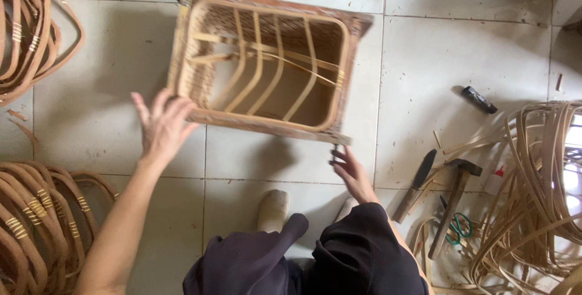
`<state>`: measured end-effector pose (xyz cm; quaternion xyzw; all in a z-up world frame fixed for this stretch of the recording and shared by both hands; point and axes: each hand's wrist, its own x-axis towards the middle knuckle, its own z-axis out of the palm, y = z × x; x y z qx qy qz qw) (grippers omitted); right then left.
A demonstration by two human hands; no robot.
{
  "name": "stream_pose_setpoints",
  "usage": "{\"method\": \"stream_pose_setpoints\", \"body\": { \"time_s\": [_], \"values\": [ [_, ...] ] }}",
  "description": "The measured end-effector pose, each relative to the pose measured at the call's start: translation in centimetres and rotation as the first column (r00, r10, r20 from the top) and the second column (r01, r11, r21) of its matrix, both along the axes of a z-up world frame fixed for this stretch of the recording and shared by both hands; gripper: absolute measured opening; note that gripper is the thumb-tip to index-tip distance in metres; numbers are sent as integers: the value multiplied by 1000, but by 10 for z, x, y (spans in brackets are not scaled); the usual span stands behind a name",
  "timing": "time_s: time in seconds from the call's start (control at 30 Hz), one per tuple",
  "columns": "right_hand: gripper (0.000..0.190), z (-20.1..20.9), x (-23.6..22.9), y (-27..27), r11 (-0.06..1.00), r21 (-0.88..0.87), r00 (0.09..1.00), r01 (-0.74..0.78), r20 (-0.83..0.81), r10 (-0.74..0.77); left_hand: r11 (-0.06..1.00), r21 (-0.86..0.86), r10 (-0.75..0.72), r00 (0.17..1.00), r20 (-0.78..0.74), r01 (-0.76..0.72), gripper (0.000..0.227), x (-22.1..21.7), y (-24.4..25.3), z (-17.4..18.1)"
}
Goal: The person inserts thin wooden strips into a rectangular basket frame and secures them by tapping with a hammer. They repeatedly adjust the strips and hammer the edges to fit the frame.
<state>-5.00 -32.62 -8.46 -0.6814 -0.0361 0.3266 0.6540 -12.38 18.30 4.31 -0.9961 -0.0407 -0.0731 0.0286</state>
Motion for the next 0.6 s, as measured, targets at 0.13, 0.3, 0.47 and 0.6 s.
{"method": "stream_pose_setpoints", "body": {
  "time_s": [0.13,0.3,0.47,0.6],
  "values": [
    [76,23,28,92,958,50,957,-282,79,278,907,-380,283,929,237,-180,47,28,-26,7],
    [68,52,45,150,835,-147,808,-530,209,550,887,-460,23,990,139,44,107,117,-147,-15],
    [45,33,47,109,814,-271,794,-514,209,571,975,-218,70,989,130,-41,104,168,-153,-58],
    [42,9,46,50,798,-378,833,-470,109,542,941,-338,47,989,139,3,97,168,-145,-71]
  ]
}}
